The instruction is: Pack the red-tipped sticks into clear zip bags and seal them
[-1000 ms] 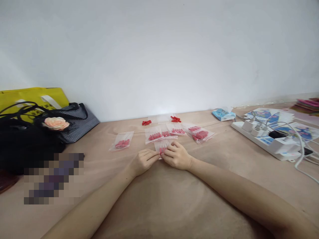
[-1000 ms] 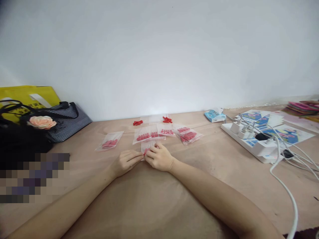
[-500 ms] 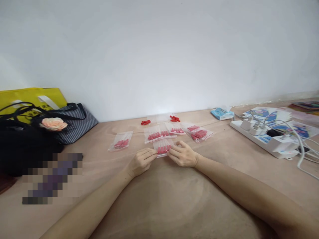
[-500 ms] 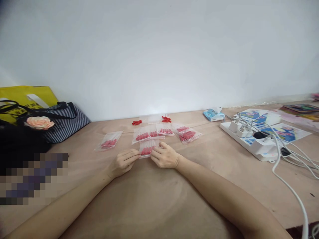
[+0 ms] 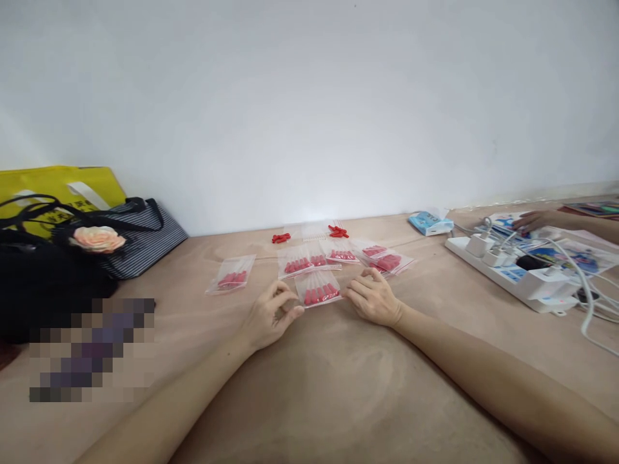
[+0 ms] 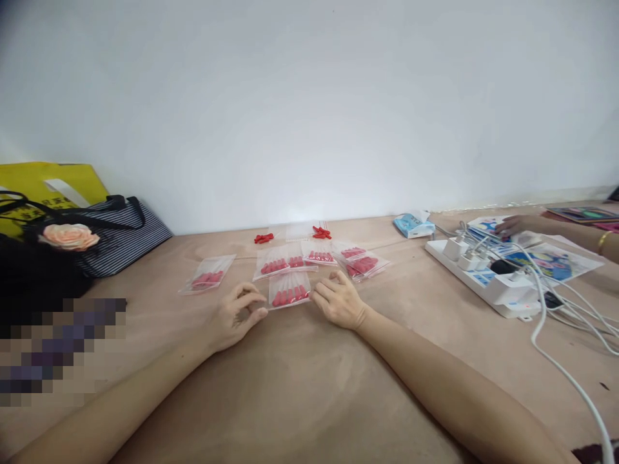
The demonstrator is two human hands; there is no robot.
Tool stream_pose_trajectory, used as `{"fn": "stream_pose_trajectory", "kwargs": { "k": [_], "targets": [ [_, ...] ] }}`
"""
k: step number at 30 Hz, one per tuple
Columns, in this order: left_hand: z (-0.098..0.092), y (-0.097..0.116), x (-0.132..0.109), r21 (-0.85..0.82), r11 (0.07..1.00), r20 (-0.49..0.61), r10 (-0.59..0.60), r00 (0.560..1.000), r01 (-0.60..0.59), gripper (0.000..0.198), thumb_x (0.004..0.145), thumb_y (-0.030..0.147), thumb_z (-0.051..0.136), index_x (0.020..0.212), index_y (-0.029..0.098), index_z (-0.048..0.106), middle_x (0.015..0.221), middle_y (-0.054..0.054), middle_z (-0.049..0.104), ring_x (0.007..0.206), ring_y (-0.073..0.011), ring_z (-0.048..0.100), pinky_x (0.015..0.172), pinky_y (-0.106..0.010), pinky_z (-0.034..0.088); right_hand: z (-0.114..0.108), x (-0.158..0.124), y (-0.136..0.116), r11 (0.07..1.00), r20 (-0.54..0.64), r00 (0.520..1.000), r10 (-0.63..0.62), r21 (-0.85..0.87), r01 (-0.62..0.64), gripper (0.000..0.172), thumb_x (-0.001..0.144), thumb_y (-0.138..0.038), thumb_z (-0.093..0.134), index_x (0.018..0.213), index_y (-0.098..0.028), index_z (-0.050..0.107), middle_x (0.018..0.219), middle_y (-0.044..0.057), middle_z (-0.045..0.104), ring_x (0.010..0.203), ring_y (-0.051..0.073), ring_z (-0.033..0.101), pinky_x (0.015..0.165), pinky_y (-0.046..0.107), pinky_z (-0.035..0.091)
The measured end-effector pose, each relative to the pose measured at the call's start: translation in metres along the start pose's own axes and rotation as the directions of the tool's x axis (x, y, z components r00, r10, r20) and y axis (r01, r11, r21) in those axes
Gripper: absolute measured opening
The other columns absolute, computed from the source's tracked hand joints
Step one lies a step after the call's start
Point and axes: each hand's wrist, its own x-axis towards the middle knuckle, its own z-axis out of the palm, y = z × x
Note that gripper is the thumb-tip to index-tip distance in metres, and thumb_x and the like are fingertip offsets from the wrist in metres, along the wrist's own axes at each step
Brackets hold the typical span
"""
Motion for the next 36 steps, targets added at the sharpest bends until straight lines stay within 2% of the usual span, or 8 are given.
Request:
{"fn": "stream_pose_trajectory", "kwargs": {
  "k": [2, 4, 6, 9, 14, 18, 26, 36],
  "targets": [
    [-0.001, 0.008, 0.002, -0.274, 0.878, 0.113, -0.376, 0.920, 0.393, 0.036, 0.085, 0.041, 0.045, 0.115, 0.019, 0.049, 0.072, 0.000, 0.054, 0.055, -0.0107, 0.055, 0.051, -0.022, 0.049, -0.001, 0.002, -0.004, 0.999, -0.001, 1.000, 0.030, 0.037, -0.030, 0.025, 0.086, -0.013, 0.042, 0.064, -0.016, 0.055, 0.056, -0.002, 0.051, 0.056, 0.010, 0.040, 0.072, 0.030, 0.029],
    [0.001, 0.016, 0.006, -0.522, 0.535, 0.286, -0.624, 0.727, 0.665, 0.051, 0.084, 0.048, 0.043, 0.128, 0.023, 0.036, 0.066, 0.002, 0.052, 0.051, -0.0107, 0.055, 0.047, -0.022, 0.047, 0.000, 0.004, -0.010, 0.995, 0.007, 1.000, 0.028, 0.096, -0.028, 0.025, 0.086, -0.015, 0.042, 0.065, -0.016, 0.056, 0.057, -0.001, 0.051, 0.057, 0.010, 0.040, 0.071, 0.029, 0.029],
    [0.006, 0.024, 0.010, -0.649, 0.228, 0.398, -0.712, 0.579, 0.726, 0.051, 0.080, 0.045, 0.052, 0.124, 0.022, 0.040, 0.070, 0.001, 0.056, 0.057, -0.0122, 0.059, 0.053, -0.024, 0.049, 0.001, 0.007, -0.016, 0.984, 0.025, 1.000, 0.000, 0.178, -0.004, 0.025, 0.087, -0.015, 0.041, 0.067, -0.016, 0.056, 0.058, -0.001, 0.053, 0.058, 0.011, 0.041, 0.071, 0.029, 0.030],
    [0.013, 0.034, 0.008, -0.690, 0.116, 0.404, -0.757, 0.513, 0.715, 0.042, 0.066, 0.028, 0.071, 0.103, 0.015, 0.057, 0.080, -0.003, 0.062, 0.067, -0.0132, 0.060, 0.064, -0.024, 0.048, 0.002, 0.009, -0.020, 0.939, 0.080, 0.994, -0.081, 0.341, 0.049, 0.022, 0.087, -0.021, 0.042, 0.072, -0.017, 0.057, 0.062, 0.000, 0.055, 0.061, 0.011, 0.043, 0.068, 0.027, 0.030],
    [0.000, 0.034, -0.004, -0.644, 0.254, 0.295, -0.788, 0.540, 0.721, 0.040, 0.062, 0.023, 0.070, 0.100, 0.015, 0.059, 0.064, 0.001, 0.063, 0.057, -0.0114, 0.059, 0.061, -0.023, 0.046, 0.003, 0.005, -0.013, 0.887, 0.243, 0.969, -0.034, 0.455, -0.083, 0.026, 0.083, -0.040, 0.047, 0.077, -0.016, 0.057, 0.068, 0.002, 0.056, 0.066, 0.013, 0.047, 0.065, 0.028, 0.031],
    [-0.025, 0.000, 0.010, -0.471, 0.496, 0.070, -0.803, 0.591, 0.729, 0.026, 0.068, 0.029, 0.062, 0.090, 0.015, 0.061, 0.060, 0.003, 0.058, 0.055, -0.0114, 0.057, 0.056, -0.022, 0.046, 0.004, 0.002, -0.010, 0.884, 0.312, 0.950, -0.013, 0.447, -0.135, 0.022, 0.086, -0.031, 0.042, 0.077, -0.017, 0.057, 0.070, 0.003, 0.056, 0.067, 0.014, 0.048, 0.065, 0.028, 0.030],
    [-0.032, -0.088, 0.061, -0.208, 0.585, 0.044, -0.795, 0.605, 0.784, 0.026, 0.066, 0.024, 0.060, 0.090, 0.014, 0.056, 0.060, 0.002, 0.058, 0.059, -0.0150, 0.060, 0.057, -0.025, 0.048, 0.003, 0.000, -0.008, 0.908, 0.338, 0.941, -0.005, 0.395, -0.137, 0.026, 0.087, -0.030, 0.041, 0.071, -0.017, 0.057, 0.066, 0.003, 0.055, 0.063, 0.013, 0.047, 0.063, 0.028, 0.029],
    [-0.060, -0.116, 0.037, 0.245, 0.743, -0.036, -0.635, 0.772, 0.623, 0.036, 0.063, 0.042, 0.059, 0.087, 0.015, 0.061, 0.103, -0.012, 0.060, 0.107, -0.0321, 0.049, 0.096, -0.042, 0.033, 0.004, 0.000, -0.007, 0.914, 0.339, 0.941, -0.006, 0.384, -0.132, 0.028, 0.086, -0.031, 0.041, 0.070, -0.016, 0.058, 0.066, 0.003, 0.056, 0.063, 0.014, 0.047, 0.062, 0.028, 0.029]
  ]
}}
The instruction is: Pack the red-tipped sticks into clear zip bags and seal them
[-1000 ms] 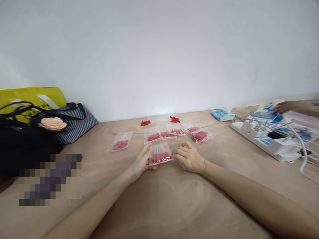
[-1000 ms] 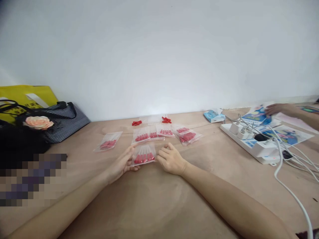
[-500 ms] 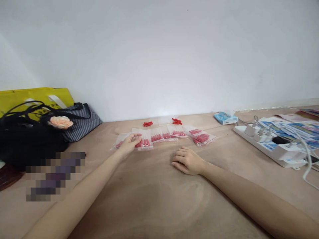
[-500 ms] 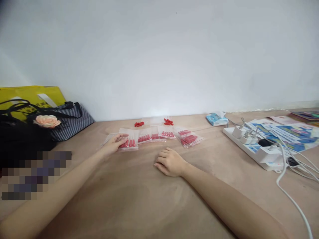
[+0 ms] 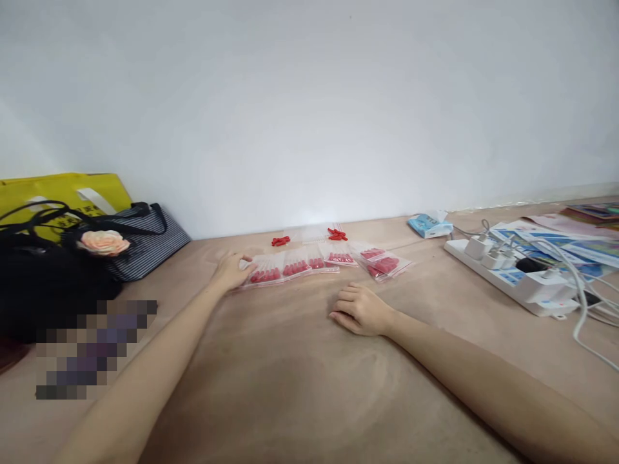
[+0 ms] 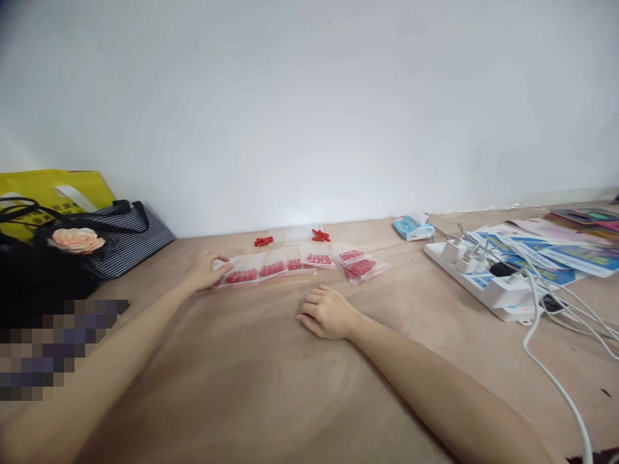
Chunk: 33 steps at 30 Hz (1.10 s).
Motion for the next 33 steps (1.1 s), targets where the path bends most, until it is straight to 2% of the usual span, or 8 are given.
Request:
{"fn": "stream_pose_trajectory", "kwargs": {
  "k": [7, 11, 17, 21, 24, 27, 30, 33],
  "targets": [
    [-0.027, -0.049, -0.037, 0.017, 0.989, 0.161, 0.143, 0.977, -0.148, 0.065, 0.054, 0.056, 0.063, 0.108, 0.020, 0.061, 0.126, -0.007, 0.052, 0.119, -0.0274, 0.043, 0.099, -0.035, 0.034, 0.000, 0.000, 0.000, 1.000, 0.003, 1.000, 0.009, 0.020, -0.009, 0.027, 0.087, -0.031, 0.041, 0.072, -0.016, 0.058, 0.067, 0.003, 0.056, 0.064, 0.014, 0.048, 0.064, 0.028, 0.030],
    [-0.023, -0.062, -0.047, 0.029, 0.990, 0.051, 0.135, 0.990, -0.136, 0.052, 0.070, 0.056, 0.046, 0.102, 0.020, 0.065, 0.112, -0.005, 0.063, 0.110, -0.0257, 0.052, 0.097, -0.036, 0.037, 0.000, 0.000, 0.000, 1.000, 0.003, 1.000, 0.013, 0.016, -0.013, 0.027, 0.087, -0.031, 0.041, 0.072, -0.017, 0.058, 0.068, 0.003, 0.056, 0.065, 0.014, 0.048, 0.064, 0.028, 0.030],
    [-0.024, -0.061, -0.070, 0.068, 0.997, -0.169, 0.045, 0.985, -0.034, 0.039, 0.077, 0.047, 0.040, 0.091, 0.025, 0.069, 0.098, -0.003, 0.069, 0.101, -0.0288, 0.058, 0.092, -0.040, 0.042, -0.001, 0.000, -0.001, 1.000, 0.002, 1.000, 0.009, 0.007, -0.009, 0.027, 0.087, -0.031, 0.041, 0.071, -0.017, 0.057, 0.067, 0.003, 0.055, 0.064, 0.013, 0.048, 0.063, 0.028, 0.029],
    [-0.034, -0.055, -0.112, 0.059, 0.984, -0.188, 0.177, 0.966, -0.169, 0.030, 0.073, 0.044, 0.047, 0.086, 0.032, 0.070, 0.095, 0.002, 0.069, 0.095, -0.0276, 0.062, 0.090, -0.041, 0.045, -0.001, 0.001, -0.001, 1.000, -0.004, 1.000, -0.001, 0.005, 0.001, 0.027, 0.087, -0.030, 0.040, 0.071, -0.017, 0.057, 0.067, 0.003, 0.056, 0.063, 0.013, 0.047, 0.062, 0.028, 0.029],
    [-0.038, -0.040, -0.147, 0.032, 0.950, -0.117, 0.313, 0.942, -0.312, 0.024, 0.073, 0.036, 0.051, 0.089, 0.037, 0.069, 0.093, 0.005, 0.070, 0.087, -0.0245, 0.065, 0.082, -0.037, 0.051, 0.000, 0.001, -0.001, 1.000, 0.002, 1.000, 0.003, 0.013, -0.003, 0.027, 0.087, -0.030, 0.040, 0.071, -0.017, 0.057, 0.068, 0.003, 0.056, 0.064, 0.013, 0.048, 0.063, 0.028, 0.030],
    [-0.030, -0.009, -0.169, -0.037, 0.911, -0.075, 0.408, 0.910, -0.411, 0.028, 0.076, 0.028, 0.050, 0.097, 0.038, 0.066, 0.096, 0.006, 0.069, 0.085, -0.0207, 0.066, 0.079, -0.032, 0.054, 0.000, 0.002, 0.000, 1.000, 0.010, 1.000, 0.014, 0.025, -0.014, 0.028, 0.087, -0.030, 0.040, 0.070, -0.017, 0.057, 0.068, 0.004, 0.056, 0.065, 0.014, 0.048, 0.064, 0.028, 0.030],
    [-0.008, 0.035, -0.172, -0.132, 0.883, -0.037, 0.449, 0.893, -0.450, 0.026, 0.078, 0.023, 0.052, 0.097, 0.032, 0.067, 0.096, 0.002, 0.069, 0.086, -0.0190, 0.065, 0.079, -0.029, 0.053, -0.002, 0.001, 0.000, 0.997, 0.007, 0.999, 0.047, 0.065, -0.048, 0.027, 0.086, -0.031, 0.041, 0.071, -0.016, 0.057, 0.067, 0.004, 0.056, 0.064, 0.013, 0.049, 0.064, 0.028, 0.031],
    [0.021, 0.078, -0.160, -0.196, 0.834, -0.046, 0.517, 0.855, -0.516, 0.020, 0.080, 0.023, 0.051, 0.092, 0.024, 0.068, 0.093, -0.004, 0.069, 0.082, -0.0178, 0.064, 0.077, -0.028, 0.052, -0.008, -0.002, 0.001, 0.981, -0.018, 0.995, 0.097, 0.171, -0.092, 0.025, 0.084, -0.037, 0.046, 0.077, -0.016, 0.058, 0.071, 0.004, 0.057, 0.067, 0.014, 0.051, 0.066, 0.029, 0.033]
  ]
}}
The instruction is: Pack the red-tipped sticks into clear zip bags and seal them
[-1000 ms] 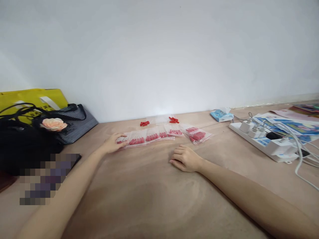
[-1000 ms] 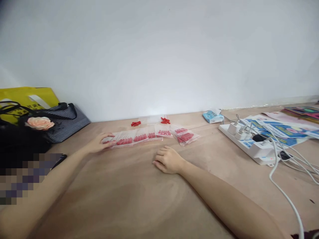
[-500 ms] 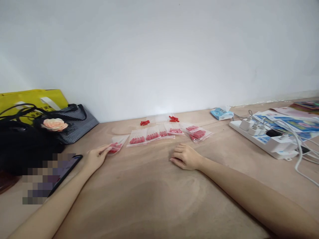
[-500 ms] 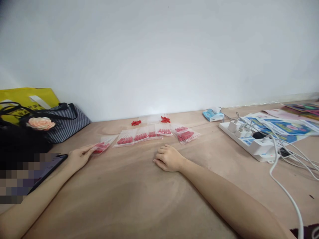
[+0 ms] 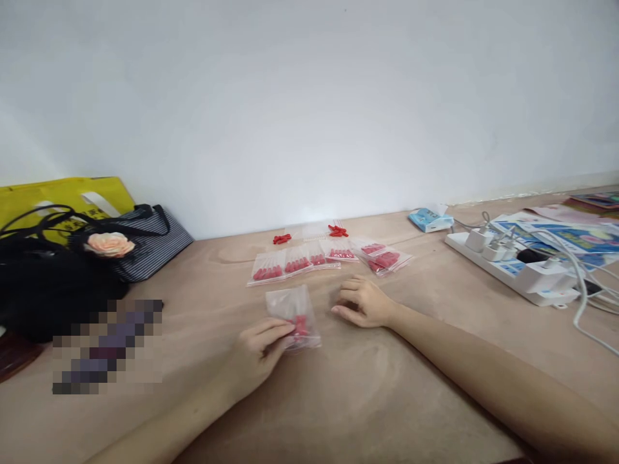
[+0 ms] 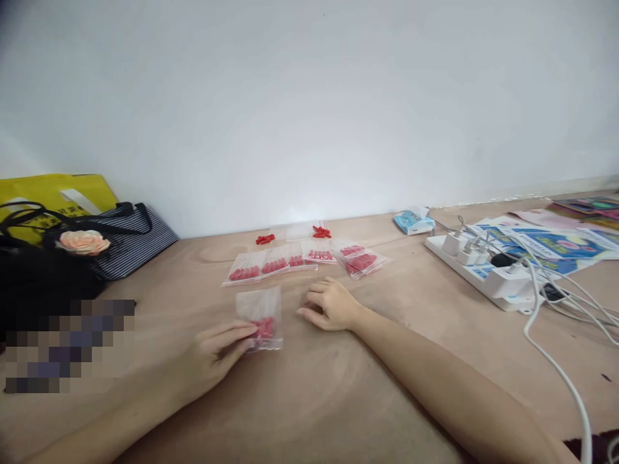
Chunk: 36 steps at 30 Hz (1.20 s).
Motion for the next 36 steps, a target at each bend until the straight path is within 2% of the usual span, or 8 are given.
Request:
{"fn": "stream_pose_trajectory", "kwargs": {
  "k": [4, 8, 15, 19, 22, 25, 30, 36],
  "targets": [
    [0.036, 0.012, 0.041, -0.047, 0.998, 0.047, 0.051, 0.998, -0.049, 0.019, 0.080, 0.020, 0.053, 0.094, 0.020, 0.065, 0.095, -0.007, 0.065, 0.085, -0.0186, 0.061, 0.077, -0.032, 0.050, -0.008, -0.003, -0.003, 0.995, -0.058, 0.998, 0.014, 0.098, -0.009, 0.042, 0.071, -0.052, 0.057, 0.094, -0.016, 0.057, 0.089, 0.007, 0.057, 0.079, 0.017, 0.053, 0.071, 0.030, 0.037],
    [0.051, 0.009, 0.061, -0.051, 0.998, 0.056, 0.049, 0.997, -0.046, 0.023, 0.073, 0.014, 0.058, 0.095, 0.019, 0.063, 0.092, -0.007, 0.063, 0.085, -0.0198, 0.058, 0.076, -0.033, 0.048, -0.007, -0.005, -0.005, 0.999, -0.060, 0.998, 0.033, 0.033, -0.031, 0.044, 0.066, -0.050, 0.062, 0.096, -0.017, 0.058, 0.091, 0.007, 0.056, 0.078, 0.017, 0.052, 0.071, 0.031, 0.038],
    [0.054, 0.003, 0.056, -0.012, 0.996, 0.052, -0.083, 0.995, 0.083, 0.026, 0.069, 0.008, 0.054, 0.091, 0.019, 0.063, 0.077, -0.002, 0.055, 0.067, -0.0145, 0.056, 0.061, -0.025, 0.046, -0.006, -0.004, -0.005, 0.993, -0.042, 0.996, 0.081, -0.078, -0.084, 0.028, 0.069, -0.028, 0.057, 0.096, -0.020, 0.058, 0.092, 0.005, 0.057, 0.079, 0.016, 0.052, 0.070, 0.030, 0.036],
    [0.053, 0.003, 0.058, 0.007, 0.999, 0.033, -0.043, 0.999, 0.042, 0.027, 0.069, 0.012, 0.057, 0.095, 0.019, 0.061, 0.084, -0.004, 0.055, 0.078, -0.0179, 0.055, 0.069, -0.028, 0.046, -0.004, -0.003, -0.008, 0.987, -0.019, 0.992, 0.127, -0.097, -0.128, 0.025, 0.068, -0.021, 0.056, 0.093, -0.019, 0.058, 0.090, 0.005, 0.058, 0.079, 0.017, 0.053, 0.069, 0.030, 0.036],
    [0.053, 0.004, 0.063, -0.006, 1.000, 0.064, 0.005, 0.998, -0.005, 0.024, 0.072, 0.023, 0.061, 0.095, 0.019, 0.061, 0.088, -0.006, 0.057, 0.082, -0.0200, 0.054, 0.071, -0.031, 0.045, -0.001, -0.001, -0.012, 0.985, -0.013, 0.987, 0.160, -0.062, -0.161, 0.022, 0.071, -0.023, 0.055, 0.093, -0.019, 0.056, 0.087, 0.005, 0.057, 0.077, 0.016, 0.054, 0.067, 0.028, 0.038],
    [0.054, 0.006, 0.068, 0.014, 1.000, 0.083, -0.018, 0.996, 0.017, 0.020, 0.072, 0.031, 0.062, 0.089, 0.019, 0.062, 0.081, -0.004, 0.057, 0.075, -0.0186, 0.054, 0.065, -0.029, 0.043, 0.003, -0.001, -0.012, 0.982, -0.020, 0.982, 0.188, -0.017, -0.189, 0.020, 0.074, -0.021, 0.054, 0.094, -0.018, 0.055, 0.087, 0.005, 0.057, 0.074, 0.015, 0.054, 0.063, 0.025, 0.040],
    [0.059, 0.004, 0.070, 0.025, 0.999, 0.079, -0.039, 0.996, 0.037, 0.011, 0.073, 0.021, 0.058, 0.084, 0.019, 0.059, 0.074, -0.002, 0.056, 0.069, -0.0159, 0.054, 0.060, -0.026, 0.041, 0.005, -0.002, -0.006, 0.972, -0.055, 0.982, 0.183, 0.160, -0.172, 0.019, 0.076, -0.015, 0.054, 0.094, -0.018, 0.054, 0.085, 0.005, 0.057, 0.073, 0.014, 0.054, 0.064, 0.024, 0.044],
    [0.060, 0.005, 0.068, 0.025, 0.996, 0.054, -0.086, 0.995, 0.084, 0.024, 0.066, 0.008, 0.054, 0.086, 0.019, 0.059, 0.074, -0.001, 0.052, 0.067, -0.0154, 0.053, 0.058, -0.025, 0.041, 0.006, -0.002, -0.006, 0.963, -0.047, 0.985, 0.163, 0.223, -0.149, 0.031, 0.067, -0.005, 0.050, 0.094, -0.018, 0.057, 0.092, 0.006, 0.059, 0.082, 0.016, 0.056, 0.071, 0.026, 0.046]
  ]
}}
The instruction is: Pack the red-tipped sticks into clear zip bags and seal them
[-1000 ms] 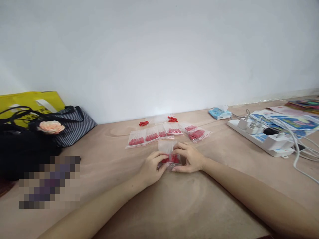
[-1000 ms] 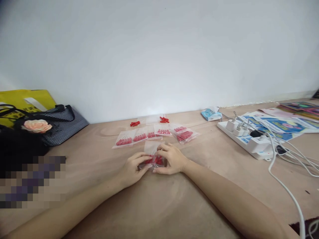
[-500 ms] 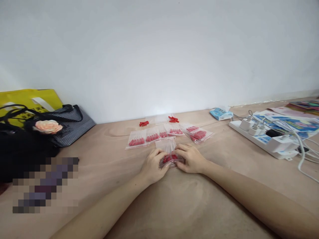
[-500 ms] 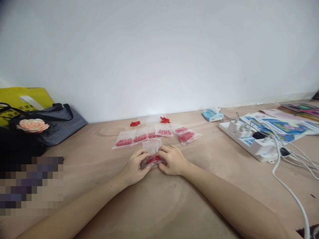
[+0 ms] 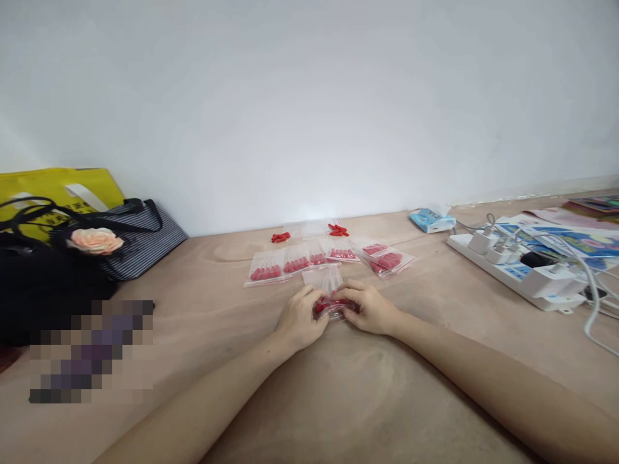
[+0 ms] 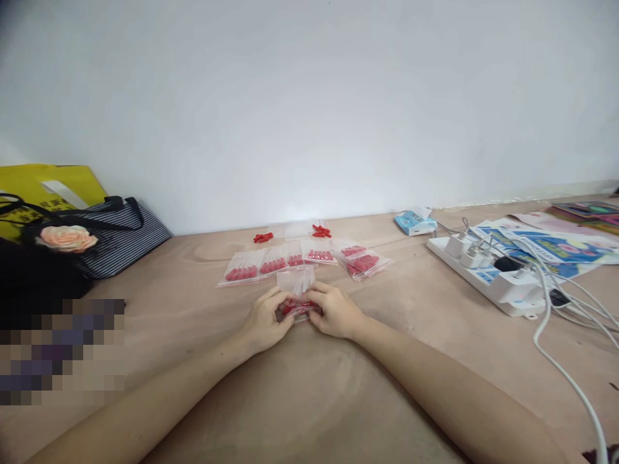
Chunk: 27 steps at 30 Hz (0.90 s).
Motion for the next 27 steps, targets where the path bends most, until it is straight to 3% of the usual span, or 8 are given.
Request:
{"fn": "stream_pose_trajectory", "kwargs": {
  "k": [7, 13, 18, 27],
  "targets": [
    [-0.001, 0.001, -0.002, -0.026, 1.000, -0.046, -0.007, 0.999, 0.005, 0.025, 0.069, 0.009, 0.054, 0.092, 0.018, 0.057, 0.082, -0.003, 0.054, 0.072, -0.0159, 0.055, 0.064, -0.026, 0.045, 0.003, 0.000, -0.005, 0.994, -0.087, 0.996, 0.013, -0.107, -0.023, 0.028, 0.071, -0.008, 0.048, 0.096, -0.018, 0.058, 0.084, 0.005, 0.062, 0.079, 0.018, 0.056, 0.073, 0.031, 0.043],
    [0.001, 0.000, -0.002, -0.056, 0.998, -0.046, -0.019, 0.999, 0.017, 0.025, 0.069, 0.011, 0.055, 0.093, 0.018, 0.057, 0.082, -0.003, 0.054, 0.070, -0.0154, 0.056, 0.063, -0.026, 0.047, 0.008, 0.003, -0.008, 0.980, -0.163, 0.973, 0.164, -0.087, -0.180, 0.015, 0.074, -0.018, 0.055, 0.089, -0.018, 0.059, 0.082, 0.004, 0.061, 0.070, 0.015, 0.054, 0.062, 0.026, 0.041],
    [0.000, -0.001, -0.003, -0.087, 0.996, -0.046, -0.034, 0.998, 0.030, 0.027, 0.068, 0.009, 0.055, 0.093, 0.019, 0.056, 0.084, -0.002, 0.054, 0.069, -0.0138, 0.056, 0.062, -0.025, 0.047, 0.007, 0.006, -0.009, 0.980, -0.109, 0.981, 0.159, -0.104, -0.171, 0.015, 0.076, -0.031, 0.058, 0.086, -0.020, 0.061, 0.083, 0.003, 0.061, 0.074, 0.015, 0.054, 0.067, 0.028, 0.037],
    [0.000, 0.000, -0.004, -0.047, 0.998, -0.085, -0.049, 0.995, 0.045, 0.022, 0.071, 0.009, 0.054, 0.092, 0.017, 0.058, 0.079, -0.001, 0.051, 0.059, -0.0116, 0.050, 0.058, -0.025, 0.046, 0.001, 0.006, -0.018, 0.932, -0.081, 0.985, 0.153, -0.320, -0.171, 0.017, 0.067, -0.016, 0.056, 0.082, -0.020, 0.062, 0.084, 0.003, 0.062, 0.081, 0.019, 0.051, 0.071, 0.033, 0.029]
  ]
}}
